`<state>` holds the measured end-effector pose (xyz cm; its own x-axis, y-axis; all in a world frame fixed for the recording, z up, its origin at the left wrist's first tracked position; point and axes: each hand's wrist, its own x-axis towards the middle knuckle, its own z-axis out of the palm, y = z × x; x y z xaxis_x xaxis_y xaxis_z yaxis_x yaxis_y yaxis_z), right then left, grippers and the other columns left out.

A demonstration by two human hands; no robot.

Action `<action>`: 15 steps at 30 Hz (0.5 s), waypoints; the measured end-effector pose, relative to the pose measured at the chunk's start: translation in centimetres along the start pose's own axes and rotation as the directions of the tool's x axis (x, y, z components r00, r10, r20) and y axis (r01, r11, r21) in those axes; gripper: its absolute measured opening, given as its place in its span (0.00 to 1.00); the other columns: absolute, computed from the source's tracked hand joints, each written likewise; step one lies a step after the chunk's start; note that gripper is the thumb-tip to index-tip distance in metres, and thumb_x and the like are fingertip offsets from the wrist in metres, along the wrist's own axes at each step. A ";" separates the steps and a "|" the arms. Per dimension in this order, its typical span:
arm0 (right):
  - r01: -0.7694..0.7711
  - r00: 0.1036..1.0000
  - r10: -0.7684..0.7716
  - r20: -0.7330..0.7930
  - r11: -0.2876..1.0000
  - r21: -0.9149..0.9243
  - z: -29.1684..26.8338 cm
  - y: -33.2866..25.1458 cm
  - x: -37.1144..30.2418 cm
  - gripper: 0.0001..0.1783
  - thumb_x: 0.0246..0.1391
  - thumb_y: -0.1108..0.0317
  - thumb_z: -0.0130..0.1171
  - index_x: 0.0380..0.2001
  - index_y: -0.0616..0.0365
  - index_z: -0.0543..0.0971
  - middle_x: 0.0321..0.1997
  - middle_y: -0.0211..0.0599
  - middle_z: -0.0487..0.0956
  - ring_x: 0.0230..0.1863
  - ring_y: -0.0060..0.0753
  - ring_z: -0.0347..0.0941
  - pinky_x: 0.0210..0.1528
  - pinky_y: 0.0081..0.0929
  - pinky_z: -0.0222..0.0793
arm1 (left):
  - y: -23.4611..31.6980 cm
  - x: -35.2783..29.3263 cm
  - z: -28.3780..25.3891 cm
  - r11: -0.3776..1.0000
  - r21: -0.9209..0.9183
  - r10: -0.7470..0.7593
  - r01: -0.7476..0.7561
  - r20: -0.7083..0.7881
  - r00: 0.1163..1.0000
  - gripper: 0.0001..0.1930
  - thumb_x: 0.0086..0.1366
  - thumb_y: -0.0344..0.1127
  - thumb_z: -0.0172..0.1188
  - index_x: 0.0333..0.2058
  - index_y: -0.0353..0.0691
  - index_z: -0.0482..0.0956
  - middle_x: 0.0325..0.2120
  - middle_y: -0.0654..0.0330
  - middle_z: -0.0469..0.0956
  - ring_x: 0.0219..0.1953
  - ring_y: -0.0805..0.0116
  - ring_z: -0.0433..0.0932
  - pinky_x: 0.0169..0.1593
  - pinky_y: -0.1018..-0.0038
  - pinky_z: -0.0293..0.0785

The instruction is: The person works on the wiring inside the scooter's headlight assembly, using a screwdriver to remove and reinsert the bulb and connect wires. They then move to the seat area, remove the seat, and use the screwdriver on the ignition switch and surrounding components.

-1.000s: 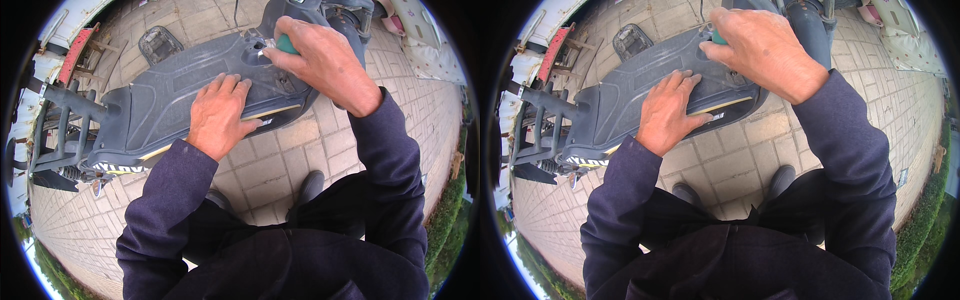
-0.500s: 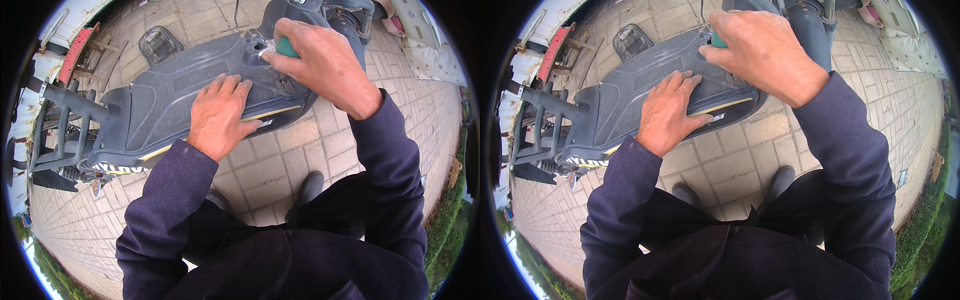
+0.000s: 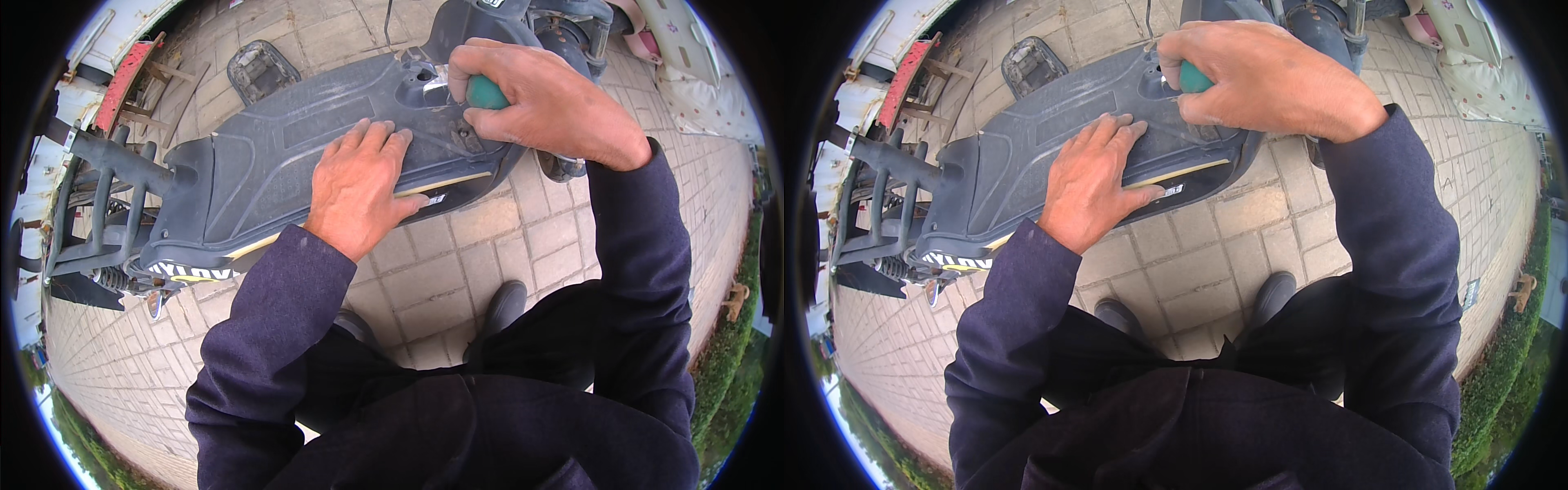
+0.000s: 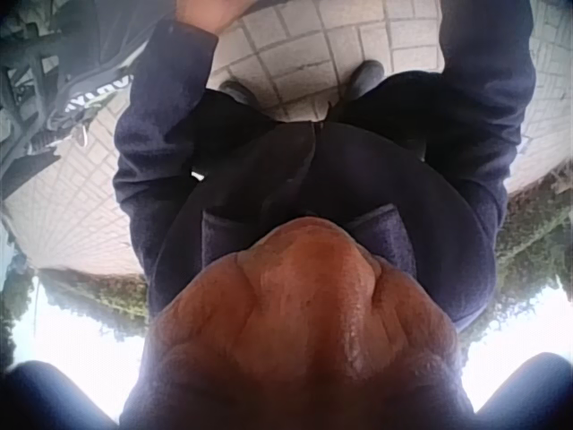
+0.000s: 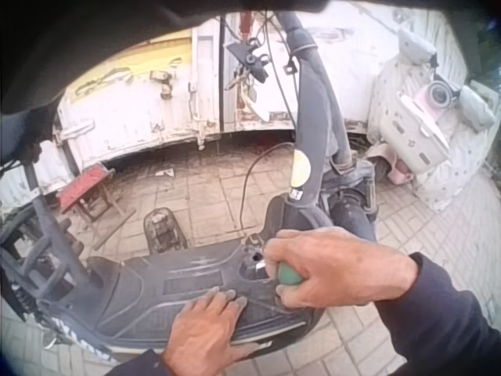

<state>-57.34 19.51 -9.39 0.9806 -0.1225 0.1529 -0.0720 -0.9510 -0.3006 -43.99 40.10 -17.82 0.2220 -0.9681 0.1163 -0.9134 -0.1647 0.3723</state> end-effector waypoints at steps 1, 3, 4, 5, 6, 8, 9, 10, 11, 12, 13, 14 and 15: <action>0.006 1.000 -0.006 0.001 1.000 -0.010 0.0 0.0 0.0 0.13 0.52 0.66 0.64 0.39 0.59 0.78 0.32 0.42 0.77 0.35 0.45 0.75 0.42 0.41 0.73 | 0.0 0.0 0.0 1.000 0.000 0.001 -0.001 0.000 1.000 0.39 0.51 0.45 0.77 0.61 0.36 0.76 0.55 0.53 0.76 0.61 0.50 0.72 0.63 0.58 0.70; 0.011 1.000 -0.011 -0.005 1.000 -0.015 0.0 -0.1 0.1 0.13 0.51 0.66 0.64 0.39 0.58 0.78 0.33 0.42 0.77 0.35 0.45 0.75 0.42 0.41 0.73 | 0.0 0.0 0.0 1.000 0.005 0.004 -0.004 -0.001 1.000 0.39 0.51 0.44 0.77 0.61 0.35 0.75 0.56 0.52 0.75 0.61 0.50 0.72 0.63 0.58 0.70; 0.009 1.000 -0.009 -0.011 1.000 -0.009 0.0 -0.1 0.1 0.13 0.51 0.65 0.64 0.38 0.58 0.78 0.33 0.42 0.77 0.35 0.44 0.75 0.42 0.42 0.73 | 0.0 0.0 0.0 1.000 0.009 0.008 -0.008 -0.002 1.000 0.39 0.51 0.44 0.77 0.61 0.35 0.75 0.56 0.52 0.75 0.61 0.50 0.72 0.63 0.58 0.70; 0.003 1.000 -0.003 -0.012 1.000 -0.009 0.1 -0.1 0.1 0.13 0.51 0.65 0.64 0.38 0.58 0.78 0.32 0.42 0.77 0.35 0.44 0.75 0.42 0.42 0.73 | 0.0 0.0 0.0 1.000 0.020 0.008 -0.008 0.003 1.000 0.40 0.51 0.44 0.77 0.61 0.35 0.75 0.56 0.52 0.75 0.61 0.50 0.72 0.63 0.58 0.70; -0.013 1.000 0.013 0.000 1.000 0.003 0.0 -0.1 0.1 0.13 0.50 0.65 0.64 0.38 0.58 0.78 0.32 0.42 0.77 0.35 0.44 0.75 0.42 0.42 0.74 | 0.0 0.0 0.0 1.000 0.011 0.006 -0.006 0.004 1.000 0.40 0.51 0.44 0.77 0.61 0.36 0.75 0.56 0.52 0.75 0.61 0.50 0.72 0.63 0.58 0.70; -0.054 0.998 0.054 0.032 0.998 0.016 0.0 -0.1 0.1 0.13 0.50 0.65 0.64 0.38 0.58 0.78 0.33 0.43 0.77 0.35 0.44 0.76 0.43 0.42 0.74 | 0.0 0.0 0.0 1.000 0.014 -0.002 0.001 0.013 1.000 0.39 0.51 0.44 0.77 0.61 0.36 0.75 0.56 0.52 0.75 0.62 0.50 0.72 0.63 0.58 0.70; -0.045 0.999 0.045 0.022 0.999 0.011 0.0 -0.1 0.1 0.13 0.50 0.65 0.64 0.38 0.58 0.78 0.32 0.43 0.77 0.35 0.44 0.76 0.43 0.41 0.74 | 0.0 0.0 0.0 1.000 0.008 0.000 0.000 0.013 1.000 0.39 0.51 0.45 0.77 0.61 0.36 0.75 0.56 0.52 0.75 0.62 0.50 0.72 0.63 0.58 0.70; -0.037 0.999 0.036 0.012 0.999 0.007 0.0 -0.1 0.1 0.13 0.51 0.65 0.64 0.38 0.58 0.78 0.32 0.43 0.77 0.35 0.44 0.75 0.43 0.41 0.74 | 0.0 0.0 0.0 1.000 0.008 0.003 -0.003 0.007 1.000 0.39 0.51 0.45 0.77 0.61 0.36 0.75 0.56 0.52 0.75 0.62 0.50 0.72 0.63 0.58 0.70; -0.030 1.000 0.030 0.001 1.000 0.000 0.0 -0.1 0.1 0.13 0.51 0.65 0.64 0.38 0.58 0.79 0.32 0.43 0.77 0.35 0.44 0.75 0.42 0.41 0.74 | 0.0 0.0 0.0 1.000 0.015 0.004 -0.004 0.006 1.000 0.39 0.51 0.45 0.77 0.61 0.36 0.75 0.56 0.52 0.75 0.62 0.50 0.72 0.63 0.58 0.70; -0.029 1.000 0.029 0.001 1.000 -0.003 0.1 -0.1 0.2 0.13 0.51 0.65 0.64 0.39 0.58 0.78 0.33 0.43 0.77 0.35 0.45 0.76 0.43 0.41 0.74 | 0.0 0.0 0.0 1.000 0.009 0.005 -0.005 0.003 1.000 0.39 0.51 0.45 0.77 0.61 0.36 0.75 0.56 0.52 0.75 0.62 0.50 0.72 0.63 0.58 0.70; -0.031 1.000 0.031 -0.001 0.999 -0.009 0.1 0.0 0.2 0.14 0.51 0.65 0.64 0.39 0.58 0.78 0.33 0.43 0.77 0.36 0.45 0.76 0.43 0.41 0.74 | -0.1 0.0 0.0 1.000 0.010 0.005 -0.005 0.005 1.000 0.39 0.51 0.45 0.77 0.61 0.36 0.75 0.56 0.53 0.75 0.62 0.50 0.72 0.63 0.58 0.70; -0.032 0.999 0.032 -0.003 0.999 -0.014 0.2 0.0 0.2 0.14 0.51 0.65 0.64 0.40 0.58 0.78 0.34 0.43 0.77 0.36 0.45 0.76 0.43 0.41 0.74 | -0.1 0.0 0.0 1.000 0.011 0.005 -0.005 0.007 1.000 0.39 0.51 0.45 0.77 0.61 0.36 0.75 0.56 0.53 0.75 0.62 0.50 0.72 0.63 0.58 0.70; -0.003 1.000 0.002 -0.029 1.000 -0.021 0.3 0.1 0.2 0.15 0.51 0.65 0.64 0.41 0.58 0.78 0.34 0.43 0.77 0.36 0.46 0.77 0.44 0.41 0.74 | -0.1 0.0 0.0 1.000 0.011 0.005 -0.005 0.010 1.000 0.39 0.51 0.45 0.77 0.61 0.36 0.75 0.56 0.53 0.75 0.62 0.50 0.72 0.63 0.58 0.70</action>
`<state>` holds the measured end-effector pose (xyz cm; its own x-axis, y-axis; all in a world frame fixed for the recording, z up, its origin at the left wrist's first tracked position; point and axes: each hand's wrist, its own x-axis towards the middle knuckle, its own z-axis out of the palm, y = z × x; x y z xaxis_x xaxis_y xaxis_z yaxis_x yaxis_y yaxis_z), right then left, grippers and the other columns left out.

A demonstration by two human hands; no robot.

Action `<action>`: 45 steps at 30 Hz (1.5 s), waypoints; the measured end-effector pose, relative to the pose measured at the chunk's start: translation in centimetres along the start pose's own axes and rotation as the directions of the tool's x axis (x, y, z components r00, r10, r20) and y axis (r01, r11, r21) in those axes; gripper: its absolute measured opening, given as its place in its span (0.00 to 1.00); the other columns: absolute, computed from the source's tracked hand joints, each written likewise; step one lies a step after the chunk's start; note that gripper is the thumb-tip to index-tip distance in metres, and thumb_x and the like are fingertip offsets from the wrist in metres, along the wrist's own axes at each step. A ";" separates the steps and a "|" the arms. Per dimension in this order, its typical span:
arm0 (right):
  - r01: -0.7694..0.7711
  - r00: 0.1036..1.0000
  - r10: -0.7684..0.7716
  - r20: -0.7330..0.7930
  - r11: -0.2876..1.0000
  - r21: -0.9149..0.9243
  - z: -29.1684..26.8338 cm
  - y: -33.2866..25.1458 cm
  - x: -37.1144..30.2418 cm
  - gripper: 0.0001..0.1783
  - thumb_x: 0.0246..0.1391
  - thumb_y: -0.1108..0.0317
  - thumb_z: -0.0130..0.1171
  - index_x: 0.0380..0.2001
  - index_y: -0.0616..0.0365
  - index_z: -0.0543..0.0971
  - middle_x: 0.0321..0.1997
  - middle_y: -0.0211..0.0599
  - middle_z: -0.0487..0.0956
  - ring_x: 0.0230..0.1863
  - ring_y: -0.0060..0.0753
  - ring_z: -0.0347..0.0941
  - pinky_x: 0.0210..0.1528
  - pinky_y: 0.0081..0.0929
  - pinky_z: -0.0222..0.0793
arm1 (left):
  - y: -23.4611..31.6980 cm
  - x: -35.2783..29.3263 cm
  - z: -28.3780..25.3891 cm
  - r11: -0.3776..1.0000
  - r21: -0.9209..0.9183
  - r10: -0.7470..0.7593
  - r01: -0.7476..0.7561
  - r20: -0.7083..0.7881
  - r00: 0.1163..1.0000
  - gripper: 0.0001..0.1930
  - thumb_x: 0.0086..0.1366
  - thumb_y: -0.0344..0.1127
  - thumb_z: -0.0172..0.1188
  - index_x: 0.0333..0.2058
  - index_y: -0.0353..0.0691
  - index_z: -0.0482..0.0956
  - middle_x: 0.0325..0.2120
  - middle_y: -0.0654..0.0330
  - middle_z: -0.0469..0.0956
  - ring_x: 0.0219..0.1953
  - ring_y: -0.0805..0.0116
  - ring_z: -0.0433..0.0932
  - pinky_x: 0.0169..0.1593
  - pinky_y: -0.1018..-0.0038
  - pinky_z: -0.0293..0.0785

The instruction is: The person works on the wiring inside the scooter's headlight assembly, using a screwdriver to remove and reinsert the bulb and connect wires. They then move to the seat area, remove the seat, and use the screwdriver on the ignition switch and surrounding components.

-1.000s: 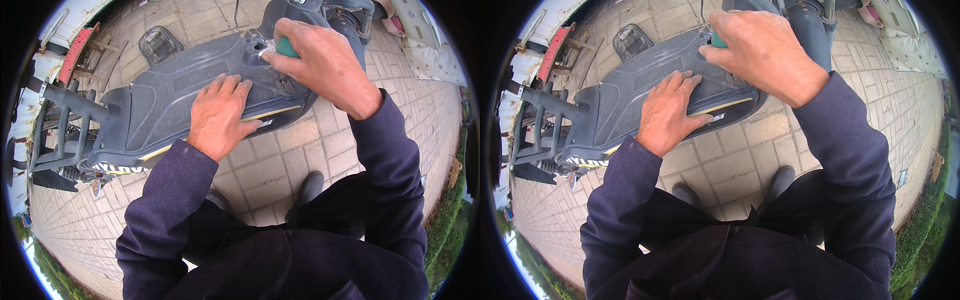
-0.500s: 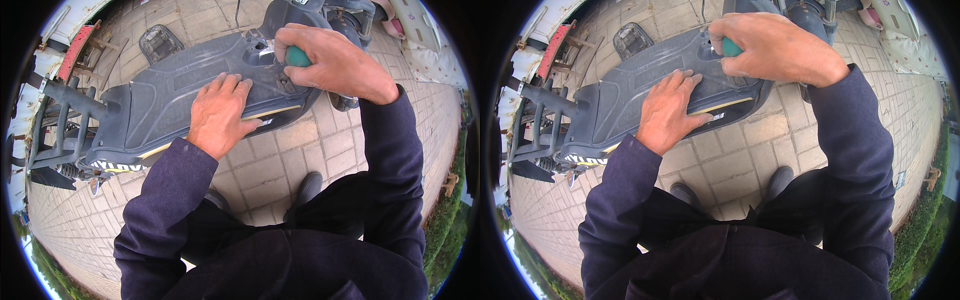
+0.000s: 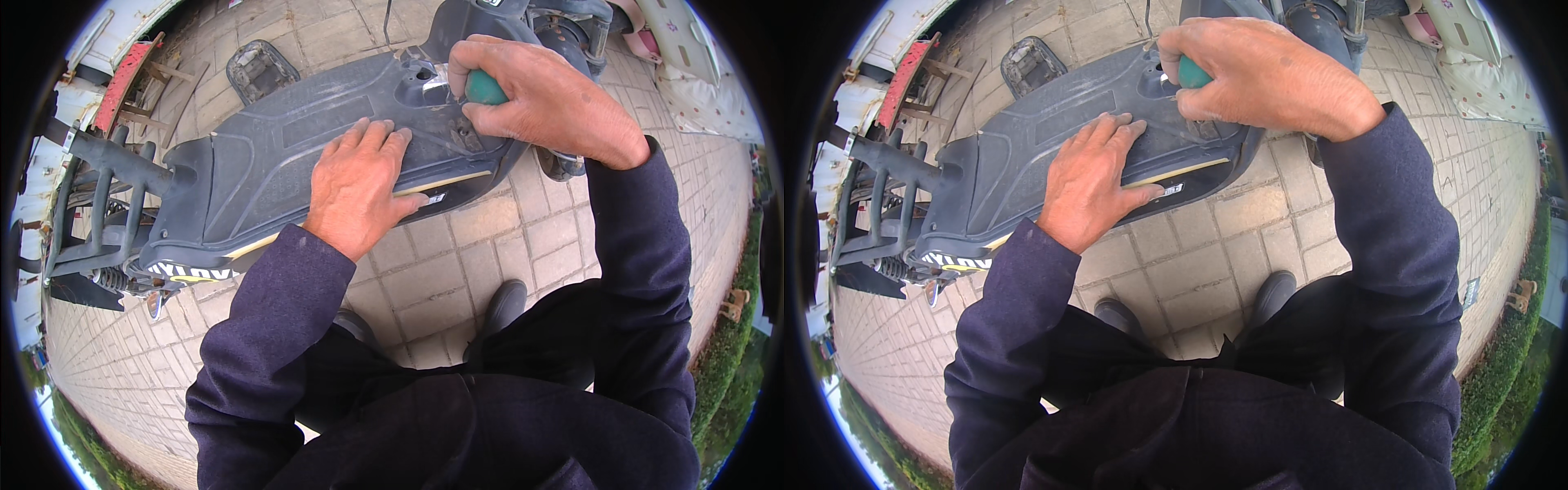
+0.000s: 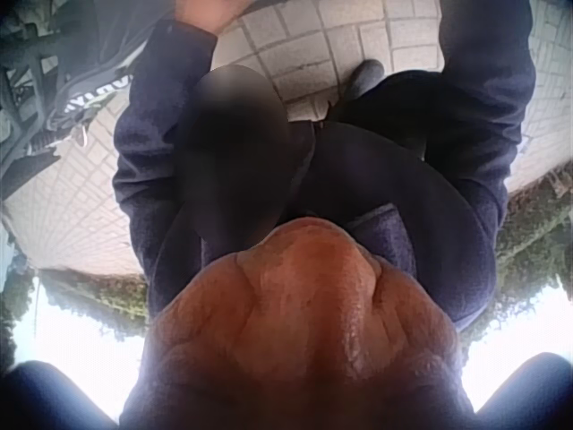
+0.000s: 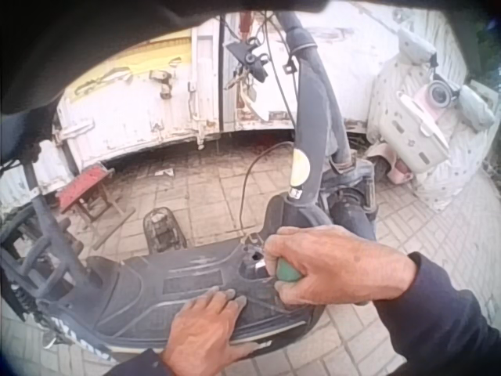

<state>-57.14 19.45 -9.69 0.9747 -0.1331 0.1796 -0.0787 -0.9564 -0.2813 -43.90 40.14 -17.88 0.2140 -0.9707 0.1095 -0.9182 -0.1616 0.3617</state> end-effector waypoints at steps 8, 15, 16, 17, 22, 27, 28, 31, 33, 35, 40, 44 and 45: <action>0.051 0.999 -0.050 0.006 0.998 -0.046 -0.1 0.1 0.2 0.18 0.50 0.73 0.61 0.46 0.56 0.74 0.40 0.40 0.73 0.39 0.49 0.74 0.42 0.45 0.68 | 0.2 0.1 -0.2 1.000 -0.001 -0.011 0.011 0.003 1.000 0.39 0.51 0.45 0.76 0.61 0.36 0.75 0.57 0.53 0.75 0.61 0.50 0.72 0.64 0.59 0.70; 0.141 0.985 -0.138 0.102 0.990 -0.022 -0.5 0.0 0.4 0.14 0.51 0.72 0.61 0.42 0.55 0.75 0.36 0.38 0.71 0.36 0.47 0.73 0.40 0.44 0.68 | 0.1 0.0 0.1 1.000 -0.019 -0.012 0.011 -0.030 0.999 0.37 0.53 0.46 0.76 0.60 0.36 0.76 0.58 0.50 0.75 0.62 0.48 0.72 0.65 0.58 0.68; 0.143 0.986 -0.139 0.094 0.989 -0.037 -0.3 0.1 0.4 0.13 0.52 0.71 0.62 0.42 0.56 0.76 0.37 0.39 0.73 0.37 0.47 0.74 0.41 0.44 0.69 | 0.2 0.0 0.1 0.999 -0.037 -0.016 0.014 -0.035 0.999 0.36 0.55 0.46 0.75 0.60 0.35 0.77 0.58 0.49 0.76 0.62 0.47 0.72 0.65 0.58 0.68; 0.170 0.985 -0.168 0.040 0.984 -0.052 -0.2 0.2 0.3 0.13 0.52 0.70 0.63 0.42 0.57 0.76 0.38 0.39 0.74 0.38 0.48 0.76 0.41 0.44 0.71 | 0.2 0.1 0.0 0.998 -0.055 -0.017 0.015 -0.041 0.999 0.35 0.57 0.46 0.75 0.60 0.35 0.77 0.58 0.48 0.76 0.62 0.47 0.72 0.66 0.58 0.68; 0.078 0.986 -0.089 -0.144 0.993 -0.083 2.6 0.1 1.1 0.18 0.51 0.58 0.67 0.38 0.60 0.78 0.39 0.48 0.82 0.40 0.53 0.83 0.41 0.46 0.79 | 0.2 1.1 -0.6 0.894 -0.448 -0.081 0.023 -0.111 0.991 0.23 0.67 0.40 0.68 0.55 0.30 0.80 0.53 0.43 0.82 0.58 0.50 0.79 0.64 0.61 0.70; 0.116 0.963 -0.140 -0.231 0.987 -0.112 3.9 -1.0 1.9 0.16 0.40 0.62 0.68 0.31 0.60 0.80 0.35 0.48 0.81 0.38 0.52 0.84 0.34 0.47 0.77 | 0.0 4.3 1.8 0.654 -0.720 -0.200 0.234 0.134 0.971 0.13 0.67 0.31 0.66 0.45 0.27 0.80 0.38 0.58 0.84 0.40 0.76 0.77 0.40 0.72 0.73; 0.090 0.976 -0.107 -0.192 0.991 -0.097 4.0 -1.0 1.9 0.16 0.39 0.63 0.68 0.31 0.61 0.80 0.35 0.47 0.81 0.38 0.51 0.83 0.34 0.47 0.77 | -0.4 4.9 2.5 0.677 -0.677 -0.229 0.290 0.181 0.957 0.12 0.68 0.31 0.65 0.45 0.26 0.80 0.38 0.60 0.84 0.39 0.78 0.77 0.40 0.74 0.73; 0.117 0.956 -0.137 -0.261 0.989 -0.092 3.9 -0.5 1.3 0.18 0.42 0.60 0.69 0.33 0.62 0.80 0.35 0.46 0.81 0.38 0.51 0.82 0.35 0.45 0.76 | -1.2 5.9 4.1 0.556 -0.830 -0.126 0.027 -0.052 0.991 0.12 0.69 0.29 0.64 0.44 0.25 0.80 0.37 0.58 0.84 0.40 0.75 0.79 0.44 0.72 0.76; 0.109 0.968 -0.125 -0.216 0.991 -0.083 3.6 -0.1 0.8 0.20 0.44 0.57 0.70 0.34 0.62 0.80 0.36 0.45 0.81 0.38 0.51 0.82 0.36 0.44 0.76 | -1.5 6.4 4.4 0.642 -0.759 -0.188 0.108 -0.019 0.982 0.11 0.68 0.28 0.64 0.43 0.24 0.80 0.37 0.57 0.84 0.41 0.75 0.79 0.44 0.72 0.76; 0.088 0.960 -0.129 -0.250 0.982 -0.168 3.1 0.5 0.3 0.23 0.46 0.52 0.70 0.34 0.62 0.80 0.36 0.44 0.81 0.38 0.50 0.83 0.36 0.43 0.76 | -1.3 6.6 4.4 0.761 -0.629 -0.233 0.161 -0.033 0.972 0.08 0.68 0.26 0.65 0.40 0.25 0.81 0.37 0.55 0.85 0.42 0.75 0.80 0.45 0.72 0.76; 0.160 0.957 -0.182 -0.225 0.980 -0.115 1.4 2.1 -0.6 0.21 0.56 0.51 0.66 0.37 0.60 0.79 0.36 0.43 0.80 0.38 0.52 0.81 0.40 0.44 0.77 | -0.1 7.0 3.9 0.737 -0.675 -0.013 -0.041 -0.075 0.997 0.08 0.70 0.28 0.64 0.44 0.31 0.87 0.41 0.58 0.88 0.43 0.70 0.83 0.52 0.68 0.77; 0.247 0.917 -0.267 -0.295 0.963 -0.105 1.2 2.2 -0.6 0.25 0.57 0.51 0.67 0.48 0.60 0.79 0.42 0.43 0.79 0.44 0.50 0.80 0.46 0.41 0.75 | 0.8 7.3 3.1 0.707 -0.705 -0.096 0.061 -0.011 0.995 0.12 0.67 0.30 0.67 0.46 0.32 0.87 0.39 0.55 0.89 0.39 0.67 0.85 0.49 0.70 0.78; 0.188 0.946 -0.196 -0.258 0.981 -0.056 1.4 1.9 -0.4 0.26 0.58 0.50 0.67 0.49 0.60 0.78 0.42 0.43 0.79 0.44 0.50 0.80 0.46 0.41 0.75 | 0.8 7.1 2.7 0.678 -0.728 -0.119 0.101 0.027 0.993 0.11 0.67 0.29 0.67 0.47 0.33 0.86 0.39 0.58 0.88 0.40 0.70 0.84 0.49 0.72 0.77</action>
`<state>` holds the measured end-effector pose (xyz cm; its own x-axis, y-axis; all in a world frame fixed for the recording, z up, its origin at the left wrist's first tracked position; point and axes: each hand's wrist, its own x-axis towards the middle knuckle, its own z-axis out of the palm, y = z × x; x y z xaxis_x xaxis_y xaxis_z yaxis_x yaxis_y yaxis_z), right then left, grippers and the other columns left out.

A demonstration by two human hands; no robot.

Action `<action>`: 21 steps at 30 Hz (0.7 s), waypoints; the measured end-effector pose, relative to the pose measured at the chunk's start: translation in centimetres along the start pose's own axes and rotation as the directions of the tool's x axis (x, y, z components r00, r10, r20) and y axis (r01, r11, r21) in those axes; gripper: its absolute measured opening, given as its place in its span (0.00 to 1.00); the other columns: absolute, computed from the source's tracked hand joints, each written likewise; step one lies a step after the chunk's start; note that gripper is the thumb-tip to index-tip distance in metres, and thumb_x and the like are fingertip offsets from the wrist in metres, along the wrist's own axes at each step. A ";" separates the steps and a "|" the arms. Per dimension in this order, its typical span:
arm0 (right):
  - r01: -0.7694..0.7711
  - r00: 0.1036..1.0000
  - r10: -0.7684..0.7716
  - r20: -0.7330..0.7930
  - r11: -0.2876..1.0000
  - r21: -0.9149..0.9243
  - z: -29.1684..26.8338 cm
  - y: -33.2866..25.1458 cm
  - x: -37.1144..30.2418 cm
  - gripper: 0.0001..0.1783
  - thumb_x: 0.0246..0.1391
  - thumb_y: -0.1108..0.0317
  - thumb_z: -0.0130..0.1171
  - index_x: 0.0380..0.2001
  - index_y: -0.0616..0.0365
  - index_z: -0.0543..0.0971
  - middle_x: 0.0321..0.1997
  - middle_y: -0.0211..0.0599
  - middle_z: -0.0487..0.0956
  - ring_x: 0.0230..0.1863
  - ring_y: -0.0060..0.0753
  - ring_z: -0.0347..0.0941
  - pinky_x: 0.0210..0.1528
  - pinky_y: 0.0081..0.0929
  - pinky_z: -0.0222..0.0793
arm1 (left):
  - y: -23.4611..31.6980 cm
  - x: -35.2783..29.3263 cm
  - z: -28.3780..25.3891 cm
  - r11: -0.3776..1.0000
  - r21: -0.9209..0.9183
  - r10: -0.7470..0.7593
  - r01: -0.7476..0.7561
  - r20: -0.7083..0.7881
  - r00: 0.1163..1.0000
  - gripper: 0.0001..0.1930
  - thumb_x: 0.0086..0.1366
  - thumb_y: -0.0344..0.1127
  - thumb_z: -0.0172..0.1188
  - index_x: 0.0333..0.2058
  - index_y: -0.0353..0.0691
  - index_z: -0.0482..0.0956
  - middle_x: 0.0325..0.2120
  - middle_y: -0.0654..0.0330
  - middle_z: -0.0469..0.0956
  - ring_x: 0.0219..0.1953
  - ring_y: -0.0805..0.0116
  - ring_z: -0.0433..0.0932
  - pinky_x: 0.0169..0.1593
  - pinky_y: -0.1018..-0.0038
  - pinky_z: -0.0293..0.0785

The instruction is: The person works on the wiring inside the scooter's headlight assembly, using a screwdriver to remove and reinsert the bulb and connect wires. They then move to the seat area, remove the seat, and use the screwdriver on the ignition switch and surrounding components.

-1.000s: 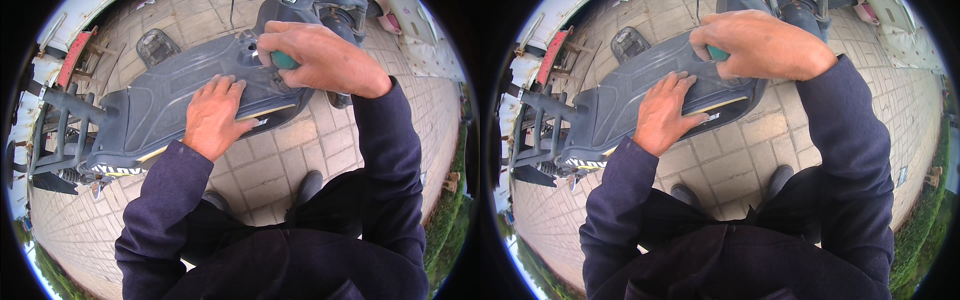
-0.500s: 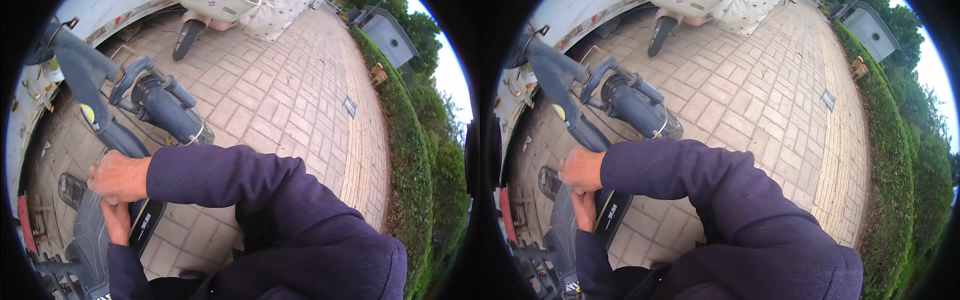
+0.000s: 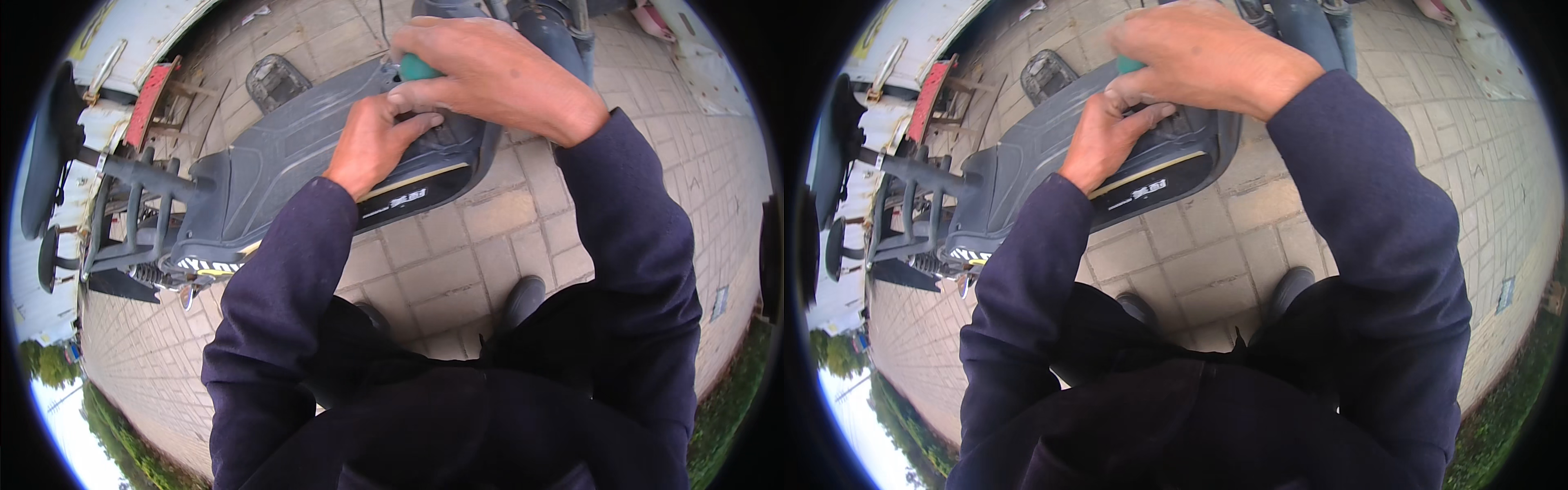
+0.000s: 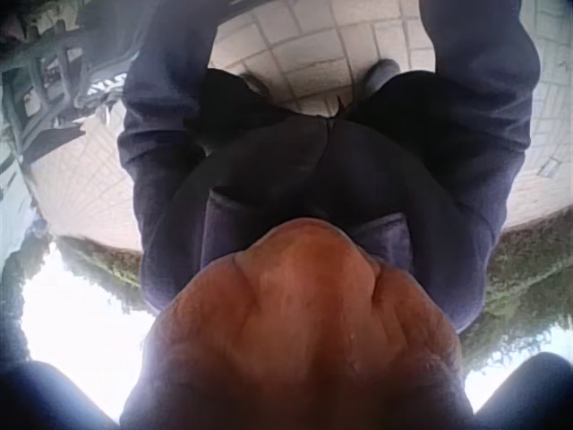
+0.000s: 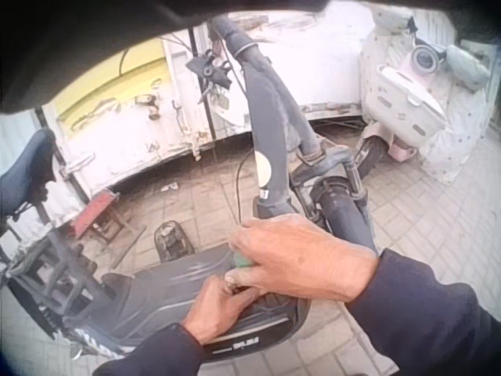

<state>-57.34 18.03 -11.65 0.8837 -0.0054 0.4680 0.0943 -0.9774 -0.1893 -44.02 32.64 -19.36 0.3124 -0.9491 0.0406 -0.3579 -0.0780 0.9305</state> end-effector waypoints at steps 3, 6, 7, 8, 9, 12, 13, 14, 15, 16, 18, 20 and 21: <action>-0.123 0.990 0.122 0.076 0.992 0.007 0.1 -0.6 0.3 0.28 0.58 0.49 0.67 0.51 0.61 0.78 0.43 0.44 0.79 0.46 0.49 0.80 0.47 0.41 0.75 | 0.8 -0.1 -0.2 0.992 -0.085 -0.095 0.098 0.044 0.995 0.11 0.68 0.26 0.66 0.48 0.34 0.84 0.40 0.63 0.87 0.40 0.78 0.80 0.46 0.78 0.75; -0.042 0.999 0.043 0.009 0.999 -0.033 0.3 -0.9 0.8 0.29 0.58 0.49 0.68 0.51 0.61 0.78 0.42 0.45 0.79 0.46 0.49 0.79 0.48 0.42 0.75 | 1.1 -0.2 -0.3 0.989 -0.108 -0.093 0.096 0.040 0.995 0.10 0.69 0.27 0.66 0.47 0.35 0.84 0.38 0.65 0.86 0.36 0.80 0.77 0.40 0.79 0.74; -0.039 0.999 0.039 0.001 0.999 -0.018 0.2 -0.8 0.9 0.29 0.58 0.49 0.68 0.51 0.61 0.78 0.42 0.45 0.79 0.45 0.49 0.79 0.48 0.42 0.75 | 1.2 -0.2 -0.2 0.990 -0.129 -0.045 0.048 0.026 0.999 0.10 0.69 0.27 0.65 0.47 0.35 0.84 0.37 0.65 0.86 0.35 0.81 0.76 0.38 0.79 0.74; -0.037 0.999 0.037 -0.007 0.999 -0.001 0.1 -0.8 0.9 0.29 0.58 0.49 0.68 0.51 0.62 0.78 0.42 0.45 0.79 0.45 0.50 0.79 0.48 0.42 0.75 | 1.2 -0.2 -0.2 0.988 -0.150 -0.022 0.026 0.029 0.999 0.09 0.69 0.27 0.65 0.47 0.35 0.84 0.37 0.65 0.86 0.33 0.81 0.75 0.37 0.79 0.73; -0.052 0.999 0.052 0.014 0.998 0.018 0.1 -0.8 1.0 0.29 0.58 0.49 0.68 0.50 0.62 0.78 0.42 0.45 0.79 0.45 0.50 0.79 0.48 0.42 0.75 | 1.2 -0.3 -0.3 0.991 -0.128 -0.042 0.044 0.018 0.999 0.09 0.69 0.27 0.64 0.47 0.36 0.84 0.36 0.66 0.86 0.33 0.81 0.76 0.36 0.79 0.73; -0.076 0.996 0.073 0.050 0.996 0.053 0.0 -0.8 1.1 0.29 0.58 0.48 0.67 0.49 0.62 0.78 0.41 0.45 0.78 0.44 0.50 0.78 0.47 0.43 0.74 | 1.2 -0.4 -0.7 0.987 -0.085 -0.130 0.133 0.038 0.991 0.10 0.69 0.27 0.63 0.47 0.37 0.84 0.36 0.66 0.86 0.34 0.81 0.76 0.34 0.80 0.71; -0.068 0.997 0.066 0.046 0.996 0.052 0.0 -0.9 1.1 0.28 0.58 0.48 0.67 0.49 0.62 0.78 0.41 0.45 0.78 0.43 0.49 0.78 0.47 0.43 0.74 | 1.2 -0.4 -0.7 0.987 -0.087 -0.133 0.137 0.048 0.990 0.10 0.69 0.27 0.63 0.47 0.37 0.84 0.36 0.67 0.86 0.34 0.80 0.76 0.34 0.80 0.71; -0.060 0.997 0.058 0.042 0.997 0.051 0.0 -0.9 1.2 0.28 0.58 0.48 0.67 0.49 0.62 0.78 0.41 0.45 0.78 0.43 0.49 0.78 0.47 0.43 0.74 | 1.1 -0.4 -0.8 0.989 -0.091 -0.113 0.118 0.053 0.992 0.10 0.69 0.27 0.62 0.47 0.37 0.84 0.36 0.67 0.86 0.33 0.80 0.76 0.33 0.80 0.71; -0.079 0.995 0.075 0.068 0.995 0.063 -0.1 -0.9 1.3 0.28 0.58 0.48 0.67 0.49 0.62 0.78 0.41 0.45 0.78 0.43 0.49 0.78 0.47 0.43 0.74 | 1.1 -0.3 -0.8 0.985 -0.109 -0.126 0.131 0.053 0.991 0.10 0.69 0.27 0.62 0.47 0.38 0.84 0.36 0.67 0.86 0.33 0.81 0.75 0.33 0.80 0.70; -0.101 0.991 0.093 0.095 0.992 0.075 -0.1 -0.9 1.3 0.28 0.59 0.47 0.67 0.49 0.62 0.78 0.41 0.45 0.78 0.43 0.49 0.78 0.47 0.43 0.74 | 1.1 -0.3 -0.7 0.984 -0.129 -0.116 0.121 0.050 0.992 0.10 0.69 0.26 0.63 0.47 0.38 0.84 0.36 0.67 0.86 0.33 0.81 0.75 0.33 0.81 0.70; -0.125 0.988 0.116 0.106 0.989 0.078 0.0 -0.8 1.3 0.28 0.59 0.46 0.66 0.48 0.62 0.78 0.41 0.44 0.79 0.42 0.48 0.79 0.47 0.42 0.74 | 1.1 -0.2 -0.5 0.983 -0.144 -0.108 0.113 0.045 0.993 0.10 0.69 0.26 0.63 0.47 0.38 0.85 0.36 0.67 0.85 0.33 0.81 0.74 0.32 0.81 0.69; -0.131 0.989 0.127 0.074 0.990 0.060 0.2 -0.8 1.3 0.29 0.59 0.45 0.66 0.48 0.61 0.79 0.41 0.44 0.79 0.42 0.47 0.79 0.47 0.42 0.75 | 1.0 -0.1 -0.4 0.984 -0.120 -0.126 0.130 0.040 0.991 0.10 0.69 0.25 0.63 0.47 0.38 0.85 0.36 0.68 0.85 0.33 0.82 0.74 0.32 0.81 0.69; -0.120 0.991 0.116 0.065 0.991 0.064 0.3 -0.6 1.2 0.29 0.58 0.45 0.66 0.48 0.61 0.79 0.41 0.44 0.79 0.42 0.47 0.79 0.47 0.42 0.75 | 1.0 -0.1 -0.4 0.984 -0.136 -0.113 0.117 0.041 0.993 0.10 0.69 0.25 0.63 0.47 0.38 0.85 0.36 0.68 0.85 0.32 0.82 0.73 0.32 0.82 0.68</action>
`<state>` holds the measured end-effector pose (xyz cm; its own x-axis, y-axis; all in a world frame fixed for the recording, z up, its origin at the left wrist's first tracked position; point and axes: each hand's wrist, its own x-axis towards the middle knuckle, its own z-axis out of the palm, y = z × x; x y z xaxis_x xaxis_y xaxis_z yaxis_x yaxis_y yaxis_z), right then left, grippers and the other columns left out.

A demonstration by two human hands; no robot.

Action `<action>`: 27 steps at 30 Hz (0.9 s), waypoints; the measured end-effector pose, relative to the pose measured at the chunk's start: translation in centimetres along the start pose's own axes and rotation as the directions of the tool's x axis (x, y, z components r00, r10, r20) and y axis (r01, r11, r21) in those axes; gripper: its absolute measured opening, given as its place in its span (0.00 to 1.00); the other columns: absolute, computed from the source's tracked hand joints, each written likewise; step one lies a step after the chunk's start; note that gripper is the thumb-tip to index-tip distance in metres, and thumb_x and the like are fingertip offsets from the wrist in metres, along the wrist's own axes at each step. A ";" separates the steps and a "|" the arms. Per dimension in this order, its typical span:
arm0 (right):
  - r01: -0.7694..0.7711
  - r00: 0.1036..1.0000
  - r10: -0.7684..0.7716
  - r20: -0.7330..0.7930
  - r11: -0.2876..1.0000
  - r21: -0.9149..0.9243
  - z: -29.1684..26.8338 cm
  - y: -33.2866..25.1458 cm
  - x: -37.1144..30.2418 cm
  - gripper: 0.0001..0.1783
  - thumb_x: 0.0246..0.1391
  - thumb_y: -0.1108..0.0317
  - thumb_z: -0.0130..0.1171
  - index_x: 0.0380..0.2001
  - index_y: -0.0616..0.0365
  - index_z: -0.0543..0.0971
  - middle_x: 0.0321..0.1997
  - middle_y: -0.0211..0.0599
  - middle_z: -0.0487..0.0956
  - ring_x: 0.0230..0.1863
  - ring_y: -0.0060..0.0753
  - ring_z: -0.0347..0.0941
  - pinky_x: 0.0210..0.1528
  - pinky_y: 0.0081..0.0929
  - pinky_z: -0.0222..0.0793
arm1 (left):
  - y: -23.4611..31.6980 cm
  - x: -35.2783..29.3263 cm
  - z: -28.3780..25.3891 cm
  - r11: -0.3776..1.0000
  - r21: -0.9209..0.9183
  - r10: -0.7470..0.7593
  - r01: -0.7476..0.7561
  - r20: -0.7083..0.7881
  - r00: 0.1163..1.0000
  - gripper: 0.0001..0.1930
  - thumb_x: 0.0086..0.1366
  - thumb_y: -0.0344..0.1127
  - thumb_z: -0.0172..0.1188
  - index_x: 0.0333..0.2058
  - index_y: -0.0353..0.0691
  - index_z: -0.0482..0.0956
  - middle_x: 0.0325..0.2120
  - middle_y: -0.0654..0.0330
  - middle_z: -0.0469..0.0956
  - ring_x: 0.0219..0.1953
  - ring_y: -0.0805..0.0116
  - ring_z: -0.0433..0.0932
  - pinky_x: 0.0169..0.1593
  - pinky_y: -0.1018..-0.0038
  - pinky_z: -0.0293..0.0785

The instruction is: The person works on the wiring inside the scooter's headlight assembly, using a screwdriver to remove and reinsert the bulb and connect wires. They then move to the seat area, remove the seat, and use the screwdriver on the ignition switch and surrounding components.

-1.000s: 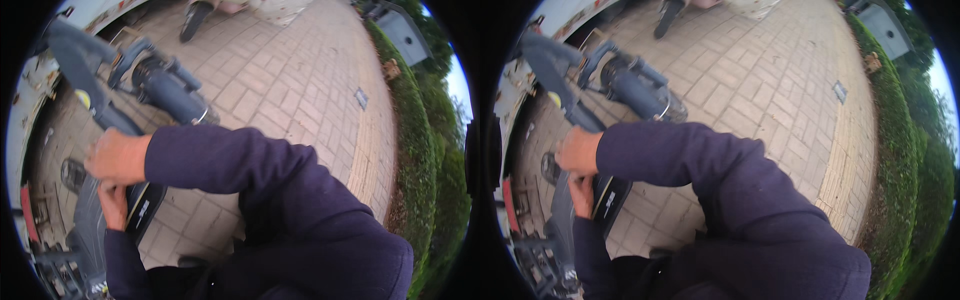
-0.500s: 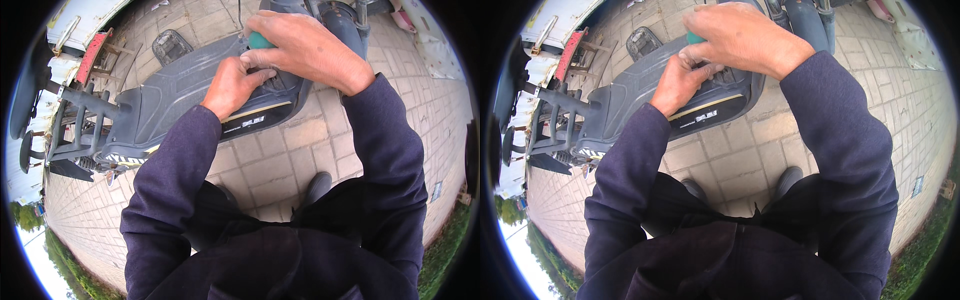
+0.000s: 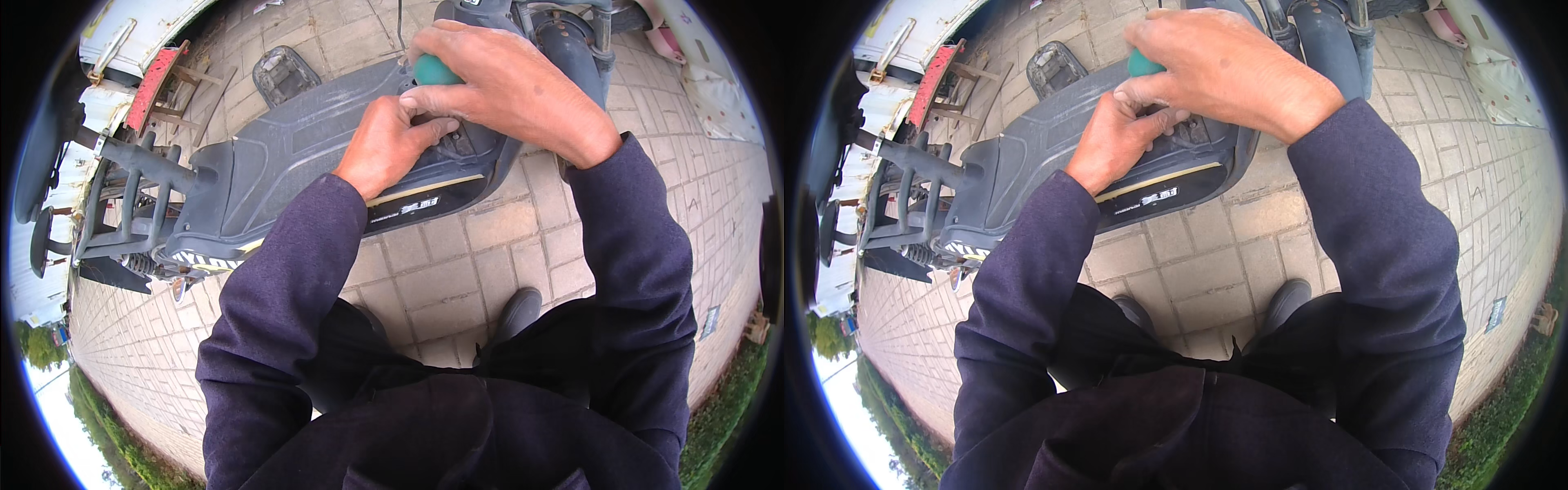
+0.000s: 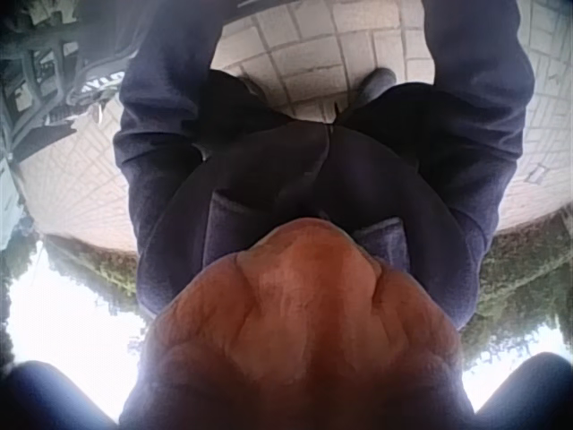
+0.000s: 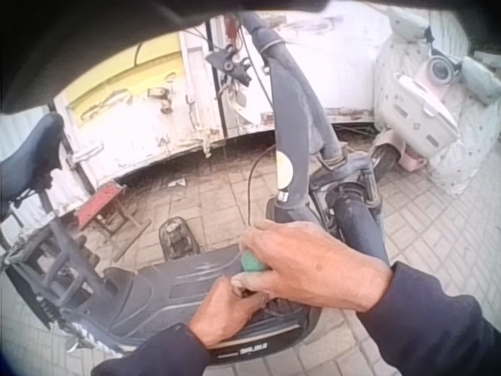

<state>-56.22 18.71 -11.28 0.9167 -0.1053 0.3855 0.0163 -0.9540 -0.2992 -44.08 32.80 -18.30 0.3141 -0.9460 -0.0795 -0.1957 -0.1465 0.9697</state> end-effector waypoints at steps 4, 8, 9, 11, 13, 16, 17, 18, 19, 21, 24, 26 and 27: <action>0.054 0.997 -0.057 -0.060 0.998 -0.039 0.3 0.5 -0.3 0.31 0.58 0.43 0.67 0.49 0.60 0.79 0.41 0.43 0.80 0.42 0.47 0.79 0.47 0.42 0.76 | -0.1 0.0 -0.1 1.000 0.020 -0.023 0.023 0.009 1.000 0.09 0.69 0.25 0.64 0.47 0.37 0.86 0.36 0.68 0.85 0.33 0.82 0.74 0.34 0.81 0.70; 0.027 1.000 -0.027 -0.003 0.999 -0.030 0.3 0.5 -0.3 0.29 0.59 0.44 0.66 0.48 0.61 0.79 0.40 0.43 0.79 0.41 0.47 0.80 0.44 0.42 0.76 | -0.5 0.1 0.0 0.999 0.053 0.006 -0.007 0.007 1.000 0.08 0.69 0.25 0.64 0.45 0.35 0.87 0.38 0.66 0.86 0.38 0.81 0.78 0.41 0.77 0.76; 0.026 1.000 -0.026 -0.002 0.999 -0.044 0.3 0.4 -0.3 0.29 0.59 0.45 0.66 0.48 0.61 0.79 0.40 0.43 0.78 0.40 0.47 0.79 0.43 0.41 0.75 | -0.5 0.1 0.0 0.999 0.045 0.023 -0.023 0.002 1.000 0.09 0.68 0.27 0.65 0.45 0.35 0.87 0.37 0.64 0.87 0.37 0.79 0.79 0.42 0.76 0.78; 0.003 1.000 -0.002 0.014 0.997 -0.078 0.3 0.1 -0.1 0.28 0.60 0.45 0.65 0.46 0.61 0.78 0.38 0.43 0.77 0.39 0.47 0.79 0.42 0.40 0.75 | -0.6 0.1 0.0 0.998 0.027 0.055 -0.054 -0.009 0.998 0.11 0.68 0.31 0.67 0.47 0.34 0.88 0.33 0.60 0.88 0.36 0.75 0.83 0.45 0.72 0.80; 0.041 0.999 -0.042 -0.018 0.997 -0.068 0.1 -0.4 -0.1 0.20 0.59 0.51 0.65 0.38 0.60 0.80 0.36 0.45 0.81 0.39 0.49 0.82 0.42 0.41 0.77 | -0.6 0.1 0.1 0.994 0.102 0.031 -0.029 -0.016 0.999 0.11 0.68 0.31 0.67 0.46 0.33 0.88 0.33 0.59 0.88 0.36 0.74 0.83 0.44 0.71 0.80; 0.012 1.000 -0.013 -0.005 0.978 -0.208 -0.3 -1.2 0.0 0.20 0.59 0.50 0.65 0.35 0.60 0.80 0.29 0.42 0.79 0.33 0.47 0.81 0.37 0.40 0.76 | -0.5 0.1 0.6 0.990 -0.038 0.131 -0.133 -0.052 0.990 0.10 0.67 0.31 0.67 0.44 0.32 0.87 0.33 0.55 0.88 0.36 0.72 0.84 0.44 0.69 0.80; -0.003 1.000 0.005 0.006 0.961 -0.278 -0.3 -1.4 0.1 0.22 0.59 0.49 0.65 0.36 0.60 0.80 0.26 0.39 0.77 0.30 0.45 0.79 0.34 0.38 0.74 | -0.5 0.0 0.7 0.984 -0.107 0.138 -0.144 -0.059 0.989 0.10 0.67 0.31 0.67 0.44 0.31 0.87 0.33 0.53 0.88 0.36 0.71 0.84 0.44 0.68 0.80; -0.021 0.998 0.038 0.040 0.935 -0.353 -0.3 -1.7 0.2 0.20 0.59 0.50 0.65 0.35 0.59 0.80 0.25 0.39 0.78 0.30 0.45 0.80 0.33 0.38 0.74 | -0.4 -0.1 0.7 0.987 -0.007 0.160 -0.160 -0.067 0.985 0.10 0.67 0.31 0.67 0.44 0.31 0.86 0.33 0.51 0.87 0.37 0.70 0.84 0.45 0.67 0.80; -0.038 0.995 0.075 0.071 0.904 -0.427 -0.2 -2.0 0.4 0.19 0.59 0.52 0.65 0.33 0.59 0.80 0.24 0.39 0.78 0.29 0.45 0.80 0.32 0.38 0.74 | -0.4 -0.3 0.6 0.986 0.112 0.132 -0.125 -0.058 0.990 0.11 0.67 0.31 0.67 0.44 0.30 0.86 0.33 0.49 0.87 0.37 0.70 0.85 0.45 0.67 0.80; -0.042 0.996 0.076 0.053 0.880 -0.474 0.3 -2.6 0.9 0.16 0.58 0.55 0.64 0.31 0.58 0.80 0.23 0.40 0.79 0.28 0.45 0.80 0.31 0.39 0.74 | -0.3 -0.5 0.3 0.970 0.225 0.111 -0.096 -0.056 0.992 0.11 0.67 0.31 0.66 0.44 0.30 0.86 0.33 0.46 0.87 0.38 0.68 0.85 0.46 0.66 0.79; -0.051 0.999 0.041 -0.032 0.915 -0.401 1.2 -3.2 1.3 0.13 0.59 0.59 0.62 0.30 0.58 0.80 0.24 0.42 0.80 0.30 0.48 0.81 0.31 0.41 0.75 | -0.2 -0.6 -0.3 0.979 0.197 0.062 -0.053 -0.041 0.997 0.12 0.67 0.32 0.65 0.45 0.30 0.86 0.33 0.45 0.86 0.38 0.67 0.85 0.46 0.67 0.79; -0.112 0.994 0.111 -0.022 0.926 -0.361 1.1 -2.9 1.4 0.12 0.59 0.60 0.61 0.30 0.58 0.79 0.25 0.44 0.80 0.32 0.50 0.81 0.33 0.41 0.75 | -0.2 -0.7 -0.9 0.985 0.166 -0.056 0.054 0.009 0.998 0.12 0.68 0.32 0.64 0.46 0.30 0.86 0.32 0.48 0.87 0.36 0.68 0.84 0.45 0.68 0.79; -0.090 0.995 0.095 -0.001 0.936 -0.341 0.9 -2.6 1.3 0.12 0.59 0.60 0.61 0.31 0.59 0.79 0.27 0.44 0.80 0.32 0.52 0.80 0.34 0.42 0.75 | -0.2 -0.7 -1.2 0.992 0.120 -0.047 0.045 0.011 0.999 0.13 0.68 0.32 0.64 0.46 0.31 0.86 0.32 0.50 0.87 0.36 0.69 0.83 0.45 0.68 0.79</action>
<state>-54.66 21.27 -10.79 0.9137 -0.1959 0.3560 -0.2034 -0.9790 -0.0165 -43.16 33.88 -18.13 0.3130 -0.9412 -0.1274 -0.2918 -0.2229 0.9302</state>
